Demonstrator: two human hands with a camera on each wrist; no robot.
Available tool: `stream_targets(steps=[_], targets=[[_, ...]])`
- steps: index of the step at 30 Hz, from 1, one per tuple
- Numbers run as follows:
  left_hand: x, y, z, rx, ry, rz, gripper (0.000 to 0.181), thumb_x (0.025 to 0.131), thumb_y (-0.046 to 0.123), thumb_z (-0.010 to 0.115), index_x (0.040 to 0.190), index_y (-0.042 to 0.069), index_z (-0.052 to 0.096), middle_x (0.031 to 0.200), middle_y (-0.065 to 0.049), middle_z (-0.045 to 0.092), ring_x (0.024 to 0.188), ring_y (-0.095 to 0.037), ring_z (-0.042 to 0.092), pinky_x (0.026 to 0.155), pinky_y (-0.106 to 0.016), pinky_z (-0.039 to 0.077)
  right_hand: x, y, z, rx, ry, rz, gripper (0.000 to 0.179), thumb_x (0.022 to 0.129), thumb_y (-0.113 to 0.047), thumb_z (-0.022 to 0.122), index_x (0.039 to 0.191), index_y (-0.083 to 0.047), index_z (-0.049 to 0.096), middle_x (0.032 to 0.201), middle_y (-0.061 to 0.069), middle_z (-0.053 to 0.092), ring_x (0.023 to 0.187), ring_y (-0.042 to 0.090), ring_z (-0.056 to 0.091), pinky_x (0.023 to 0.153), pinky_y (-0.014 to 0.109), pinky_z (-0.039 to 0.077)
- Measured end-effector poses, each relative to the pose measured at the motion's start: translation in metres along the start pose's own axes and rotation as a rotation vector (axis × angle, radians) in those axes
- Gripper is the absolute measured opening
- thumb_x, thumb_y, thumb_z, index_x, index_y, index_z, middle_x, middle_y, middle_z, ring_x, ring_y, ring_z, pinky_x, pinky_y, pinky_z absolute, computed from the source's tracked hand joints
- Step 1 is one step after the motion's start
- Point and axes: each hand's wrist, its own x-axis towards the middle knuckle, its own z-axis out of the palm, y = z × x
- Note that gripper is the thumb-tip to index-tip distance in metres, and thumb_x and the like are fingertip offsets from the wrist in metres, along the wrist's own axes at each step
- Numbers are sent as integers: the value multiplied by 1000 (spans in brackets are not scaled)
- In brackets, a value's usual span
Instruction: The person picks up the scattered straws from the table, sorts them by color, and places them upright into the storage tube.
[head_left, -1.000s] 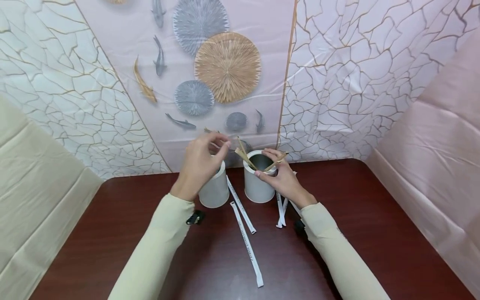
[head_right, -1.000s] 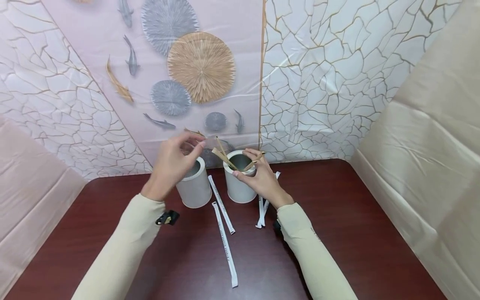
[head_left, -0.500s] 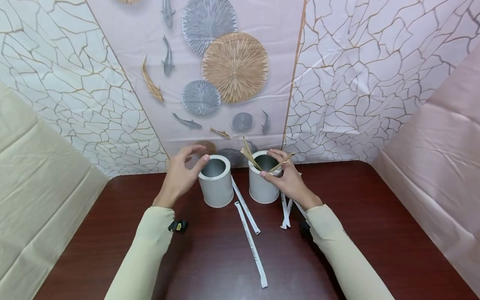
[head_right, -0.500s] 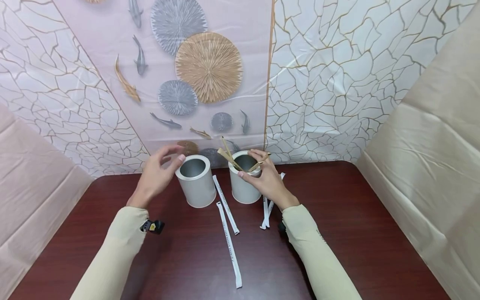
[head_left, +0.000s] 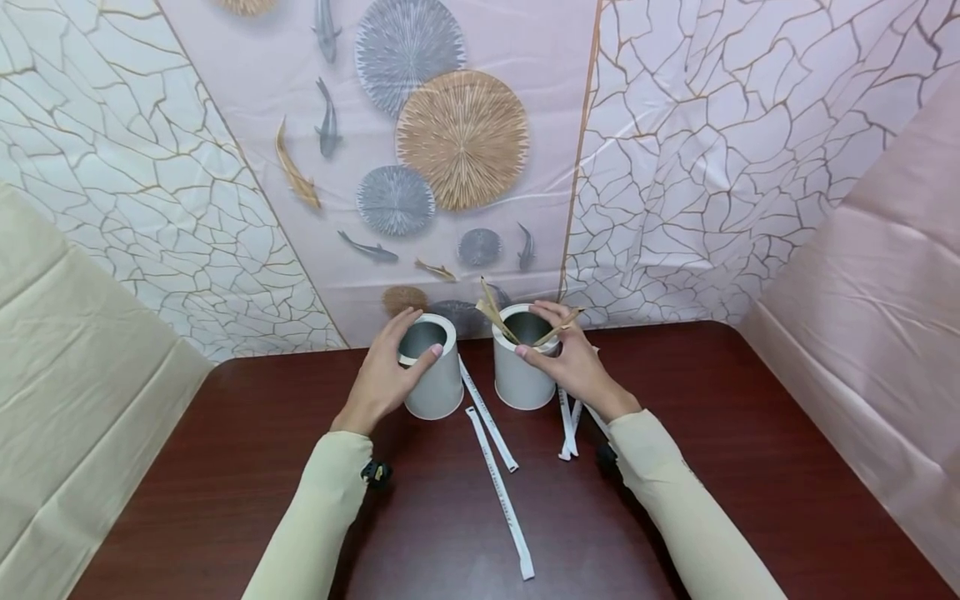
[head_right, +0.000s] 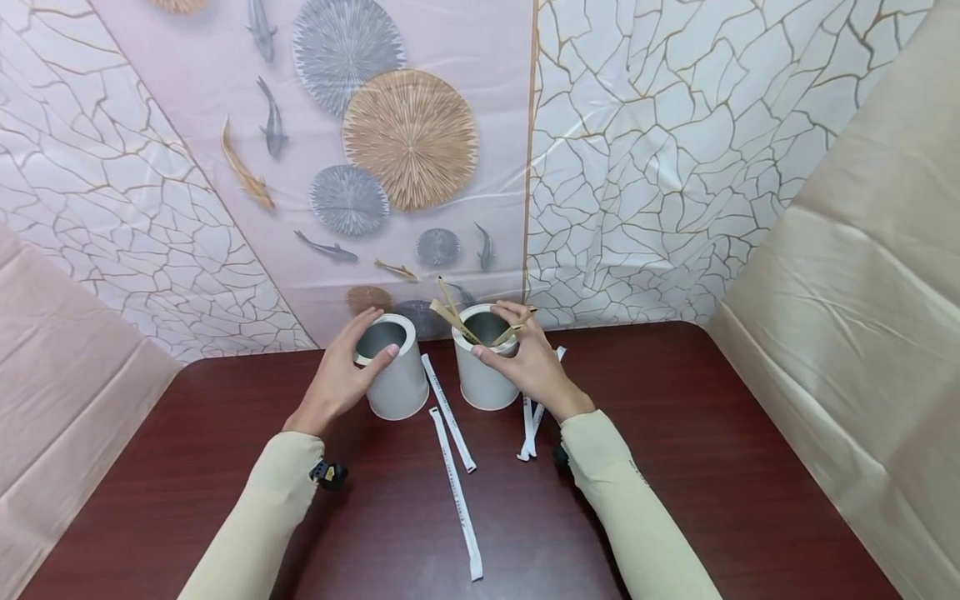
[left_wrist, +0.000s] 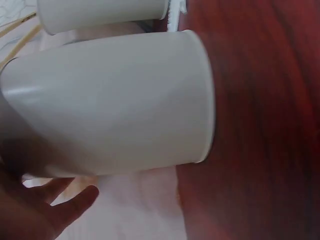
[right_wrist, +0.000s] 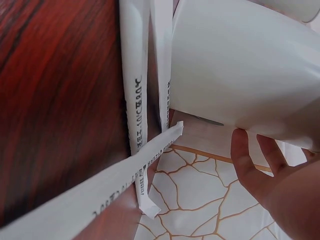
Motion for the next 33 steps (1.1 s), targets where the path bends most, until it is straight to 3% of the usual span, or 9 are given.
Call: stream_targets(steps=[7,16,23,25,28,33], targets=[[1,-2,7,-13,41,-16,75,97,56,69,159,18,49,169,-2,38,154,-31,37,118,-59,36,2,-1,-2,-8,14,-25,70,93,-26,82,155,-13,53,160,9,41,148,34,39,116,60,35],[-5,1,15,-100,75,-41,68,95,51,76,153,22,57,166,2,43,153,-27,41,118,-56,39,0,0,-4,-25,23,-25,70,92,-26,83,154,-12,53,160,9,42,148,32,39,118,57,34],[-9,2,19,-73,108,-51,72,92,55,77,153,23,57,165,2,45,150,-28,44,114,-59,41,-5,-6,-11,-56,-30,69,92,93,-39,81,167,-16,32,172,8,24,158,35,25,119,63,32],[-11,2,18,-56,120,-59,73,91,56,76,154,24,57,164,3,45,149,-28,46,112,-61,41,-6,-9,-16,-22,-59,96,98,92,-37,82,168,-15,25,173,13,19,155,39,29,116,63,36],[-12,3,17,-35,131,-71,72,91,58,75,153,26,58,164,6,46,148,-28,48,109,-64,42,-8,-14,-29,16,-120,122,94,94,-31,81,167,-11,27,167,19,28,145,42,44,108,58,46],[-12,2,17,-21,136,-76,72,91,60,74,153,28,57,164,8,45,147,-28,49,106,-64,44,-19,-19,-55,39,-207,201,60,103,-25,71,153,-2,48,144,22,59,116,35,67,89,43,58]])
